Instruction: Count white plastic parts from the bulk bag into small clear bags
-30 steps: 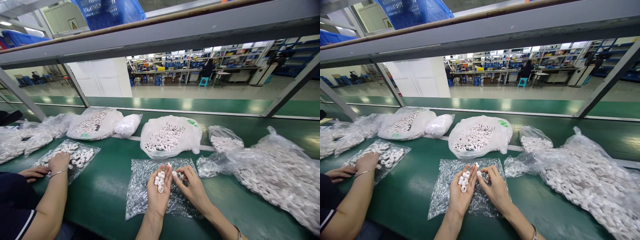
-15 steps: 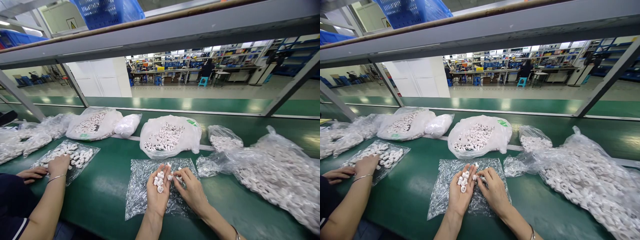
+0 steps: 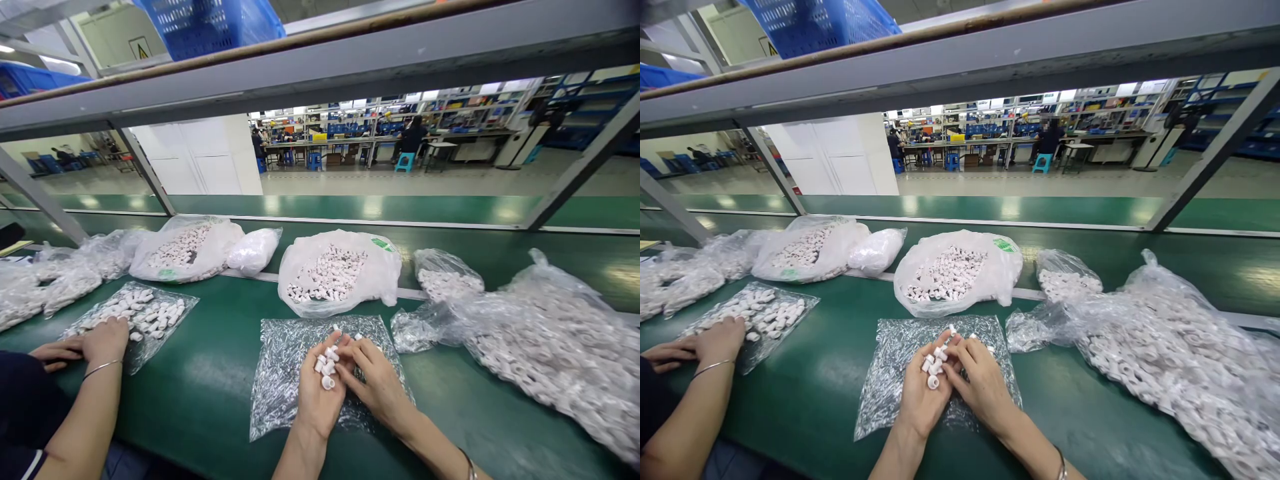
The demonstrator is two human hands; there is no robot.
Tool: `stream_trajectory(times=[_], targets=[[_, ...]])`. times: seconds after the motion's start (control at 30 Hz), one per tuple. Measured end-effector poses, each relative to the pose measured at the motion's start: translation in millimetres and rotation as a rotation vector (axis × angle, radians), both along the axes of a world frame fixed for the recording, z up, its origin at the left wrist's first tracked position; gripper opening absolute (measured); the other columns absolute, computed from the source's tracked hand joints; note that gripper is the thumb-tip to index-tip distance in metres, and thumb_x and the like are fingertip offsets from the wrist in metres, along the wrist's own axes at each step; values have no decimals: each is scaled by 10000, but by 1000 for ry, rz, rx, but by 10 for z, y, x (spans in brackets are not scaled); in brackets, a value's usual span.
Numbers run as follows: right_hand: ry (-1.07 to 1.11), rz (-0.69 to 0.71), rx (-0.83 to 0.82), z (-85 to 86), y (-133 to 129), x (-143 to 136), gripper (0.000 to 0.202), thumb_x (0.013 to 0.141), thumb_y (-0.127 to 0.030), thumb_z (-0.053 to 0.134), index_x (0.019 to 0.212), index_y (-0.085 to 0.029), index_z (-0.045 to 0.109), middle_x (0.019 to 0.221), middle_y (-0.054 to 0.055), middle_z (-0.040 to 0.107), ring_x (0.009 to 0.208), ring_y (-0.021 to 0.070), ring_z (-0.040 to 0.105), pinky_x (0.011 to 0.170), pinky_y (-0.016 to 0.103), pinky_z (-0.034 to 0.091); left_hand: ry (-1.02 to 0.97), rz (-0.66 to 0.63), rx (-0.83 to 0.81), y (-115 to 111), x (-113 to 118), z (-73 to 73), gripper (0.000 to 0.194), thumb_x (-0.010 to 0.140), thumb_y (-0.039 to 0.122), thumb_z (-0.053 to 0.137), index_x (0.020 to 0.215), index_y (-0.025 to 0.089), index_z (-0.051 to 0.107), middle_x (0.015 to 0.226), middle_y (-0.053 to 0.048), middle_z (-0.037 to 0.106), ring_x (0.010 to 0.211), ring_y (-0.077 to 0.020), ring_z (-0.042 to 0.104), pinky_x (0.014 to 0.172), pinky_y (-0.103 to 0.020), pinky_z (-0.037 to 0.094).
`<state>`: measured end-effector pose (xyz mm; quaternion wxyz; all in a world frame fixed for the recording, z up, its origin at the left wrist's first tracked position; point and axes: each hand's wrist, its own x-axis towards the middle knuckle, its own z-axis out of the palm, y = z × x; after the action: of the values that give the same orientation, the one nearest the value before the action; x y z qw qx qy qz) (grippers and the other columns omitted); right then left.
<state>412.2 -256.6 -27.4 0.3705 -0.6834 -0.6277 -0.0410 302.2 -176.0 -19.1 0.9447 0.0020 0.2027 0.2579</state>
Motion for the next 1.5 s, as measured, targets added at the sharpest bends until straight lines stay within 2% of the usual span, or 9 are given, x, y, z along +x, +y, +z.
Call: stream_trajectory(times=[0.13, 0.27, 0.47, 0.67, 0.77, 0.83, 1.03, 1.33, 1.5], targets=[[55, 6, -3, -1, -6, -21, 97, 969, -218, 506, 1011, -228, 593, 890, 58, 567, 815, 218, 564, 693, 344, 497, 6, -38, -15, -13, 28, 4, 414, 899, 197, 570, 1283, 44, 576, 1240, -210, 631, 1132, -265, 643, 924, -292, 571], [196, -39, 1, 33, -20, 15, 94, 990, -234, 477, 1016, -230, 568, 919, 53, 551, 800, 199, 560, 699, 327, 489, 37, 19, -34, 26, -5, 1, 437, 919, 192, 535, 1340, 71, 526, 1318, -207, 588, 1171, -291, 619, 837, -298, 608], [183, -145, 12, 23, -27, 83, 95, 978, -281, 515, 1048, -227, 549, 902, 50, 544, 745, 200, 530, 684, 344, 471, -36, 180, -101, 99, -59, -8, 481, 942, 196, 468, 1408, 78, 447, 1401, -214, 519, 1286, -325, 515, 1012, -420, 531], [169, 143, -105, 49, -54, -59, 109, 936, -218, 591, 1043, -238, 583, 902, 37, 555, 821, 202, 555, 718, 328, 474, -12, 177, -36, 96, -47, -32, 466, 945, 216, 469, 1397, 105, 474, 1406, -192, 525, 1294, -300, 512, 987, -367, 547], [188, 207, -128, 51, -47, -99, 72, 948, -210, 577, 1011, -236, 599, 912, 38, 569, 829, 197, 562, 717, 320, 470, -9, 180, -19, 89, -43, -48, 466, 943, 235, 482, 1387, 95, 485, 1403, -201, 524, 1288, -309, 518, 1031, -413, 513], [225, 191, -92, 36, -37, -74, 59, 972, -220, 534, 988, -229, 590, 909, 42, 568, 828, 196, 561, 718, 320, 467, -20, 196, -10, 92, -51, -51, 465, 944, 235, 484, 1386, 88, 485, 1406, -205, 521, 1291, -308, 515, 1055, -423, 491], [262, -41, -15, -12, -26, 58, 52, 967, -249, 535, 1012, -227, 549, 891, 39, 533, 751, 192, 527, 667, 320, 448, -44, 253, -8, 105, -67, -27, 468, 952, 209, 468, 1401, 74, 457, 1405, -214, 517, 1298, -305, 508, 1065, -412, 484], [122, 169, -59, -63, -10, -105, 133, 964, -214, 553, 1087, -250, 591, 934, 48, 569, 836, 210, 554, 690, 323, 456, -9, 74, 10, -3, -5, 4, 464, 938, 236, 522, 1371, 74, 491, 1405, -221, 513, 1297, -308, 510, 1043, -365, 505], [196, 114, 1, -54, -33, -36, 72, 981, -215, 511, 1021, -227, 570, 900, 44, 566, 828, 206, 557, 723, 334, 465, -43, 154, -54, 67, -33, -11, 473, 961, 219, 457, 1414, 84, 436, 1411, -222, 506, 1297, -316, 509, 1044, -409, 505]])
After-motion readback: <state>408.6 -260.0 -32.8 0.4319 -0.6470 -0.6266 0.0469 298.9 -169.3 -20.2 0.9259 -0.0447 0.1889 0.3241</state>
